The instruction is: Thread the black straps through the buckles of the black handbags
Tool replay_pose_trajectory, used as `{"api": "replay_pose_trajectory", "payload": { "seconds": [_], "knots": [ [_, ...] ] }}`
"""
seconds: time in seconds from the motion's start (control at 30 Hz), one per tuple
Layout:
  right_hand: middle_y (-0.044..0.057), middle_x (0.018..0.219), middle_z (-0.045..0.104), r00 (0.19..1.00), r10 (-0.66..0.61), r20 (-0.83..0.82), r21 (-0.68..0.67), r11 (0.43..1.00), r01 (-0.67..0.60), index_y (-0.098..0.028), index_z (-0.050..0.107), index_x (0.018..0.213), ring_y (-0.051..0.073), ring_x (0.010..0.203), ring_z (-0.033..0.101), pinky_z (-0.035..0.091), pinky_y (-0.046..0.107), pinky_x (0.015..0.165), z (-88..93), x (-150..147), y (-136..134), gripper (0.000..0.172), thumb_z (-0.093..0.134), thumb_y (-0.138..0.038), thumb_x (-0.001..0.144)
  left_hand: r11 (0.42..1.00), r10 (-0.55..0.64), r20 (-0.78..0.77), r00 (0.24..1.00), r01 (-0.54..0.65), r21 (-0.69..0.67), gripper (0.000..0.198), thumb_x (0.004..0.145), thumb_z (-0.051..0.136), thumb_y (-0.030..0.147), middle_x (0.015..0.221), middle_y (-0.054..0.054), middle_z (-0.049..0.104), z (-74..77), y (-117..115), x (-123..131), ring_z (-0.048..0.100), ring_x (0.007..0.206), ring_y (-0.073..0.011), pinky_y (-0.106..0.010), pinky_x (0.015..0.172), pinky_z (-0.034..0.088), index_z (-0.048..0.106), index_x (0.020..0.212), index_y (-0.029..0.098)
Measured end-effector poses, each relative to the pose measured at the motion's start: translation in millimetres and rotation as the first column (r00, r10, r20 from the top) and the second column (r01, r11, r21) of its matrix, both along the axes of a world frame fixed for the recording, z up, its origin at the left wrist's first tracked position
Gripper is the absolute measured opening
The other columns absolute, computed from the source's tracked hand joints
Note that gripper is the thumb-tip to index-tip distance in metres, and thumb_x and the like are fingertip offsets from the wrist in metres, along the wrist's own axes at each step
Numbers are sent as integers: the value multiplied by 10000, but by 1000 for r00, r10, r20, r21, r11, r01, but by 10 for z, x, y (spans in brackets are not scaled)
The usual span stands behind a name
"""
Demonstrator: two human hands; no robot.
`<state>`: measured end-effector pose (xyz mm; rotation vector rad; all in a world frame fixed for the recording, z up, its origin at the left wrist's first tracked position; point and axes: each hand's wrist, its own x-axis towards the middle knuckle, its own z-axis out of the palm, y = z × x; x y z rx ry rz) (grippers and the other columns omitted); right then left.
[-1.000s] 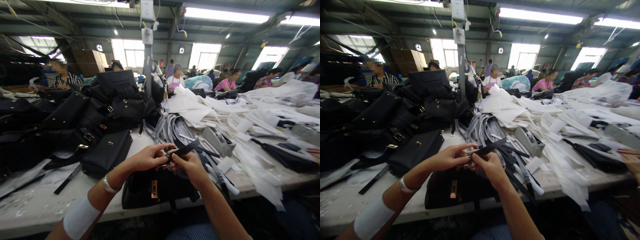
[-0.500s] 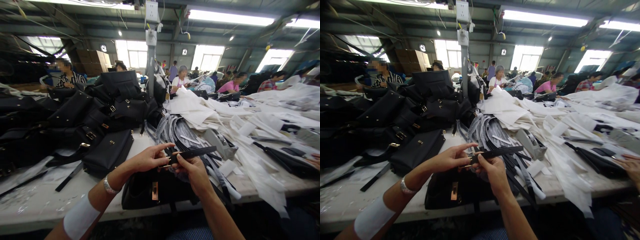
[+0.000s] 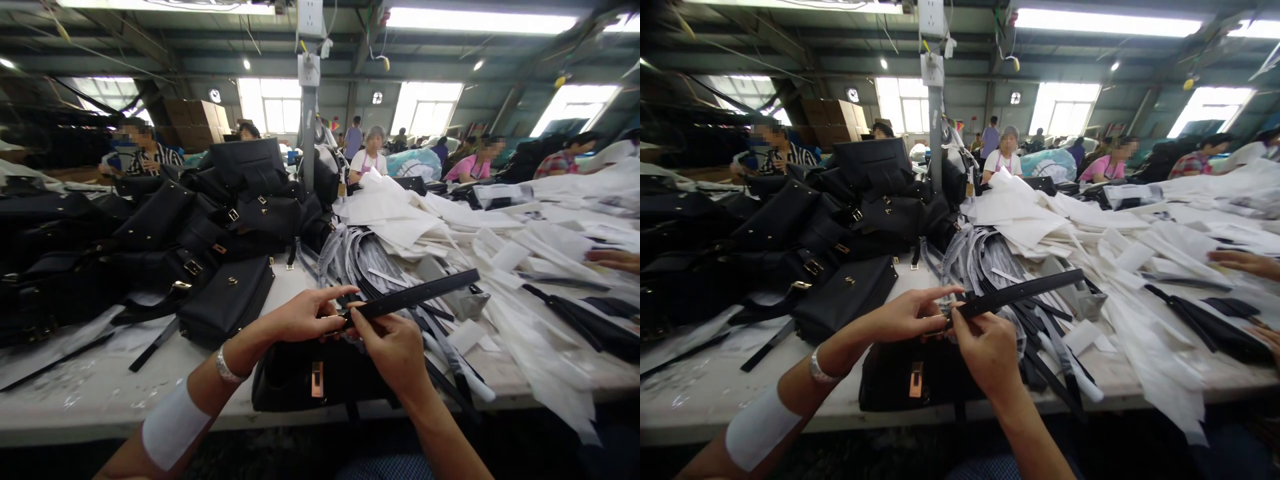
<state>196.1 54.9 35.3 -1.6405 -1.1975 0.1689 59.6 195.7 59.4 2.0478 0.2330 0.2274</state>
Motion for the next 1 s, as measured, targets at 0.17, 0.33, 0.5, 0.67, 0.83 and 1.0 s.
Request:
{"api": "replay_pose_trajectory", "payload": {
  "seconds": [0.17,0.33,0.5,0.67,0.83,1.0],
  "knots": [
    [75,837,780,953,-12,303,64,998,-8,-205,790,895,221,732,734,516,284,671,0,-37,31,184,615,-261,883,997,57,-20,998,-56,54,637,886,579,200,670,40,656,-18,-52,15,596,534,-103,-173,538,438,388,1494,219],
    [27,757,731,993,58,-100,17,998,-57,-203,761,998,136,556,609,464,243,548,117,66,55,211,675,-318,845,999,54,29,998,-54,8,671,899,602,271,820,2,695,-9,-75,-44,630,642,-130,-233,646,496,335,1513,237],
    [16,887,716,623,333,-707,323,937,-135,-204,703,965,20,476,403,343,127,417,353,259,57,236,776,-305,765,996,61,92,994,-66,55,817,775,780,274,1051,-26,693,9,-73,-258,648,945,-190,-315,885,490,377,1486,297],
    [-21,905,677,588,402,-702,515,856,29,-233,718,899,29,594,518,455,106,521,481,472,34,327,894,-361,654,938,347,152,925,-343,-56,368,753,806,309,1030,-39,710,-102,-112,-378,664,955,-199,-286,875,496,674,1080,201],
    [-21,756,626,828,226,-513,597,787,155,-260,749,904,115,713,579,527,217,700,588,537,-67,369,846,-534,676,888,451,231,862,-407,-216,287,768,797,328,969,-37,738,-226,-125,-397,688,886,-192,-270,814,517,699,1004,197],
    [-54,478,460,910,225,-348,372,924,-86,-213,718,1080,157,609,537,520,317,810,707,445,-314,468,590,-619,885,843,502,256,826,-402,-358,383,722,816,261,1011,-44,751,-268,-156,-370,699,933,-200,-275,859,523,673,1072,203]
  ]
}}
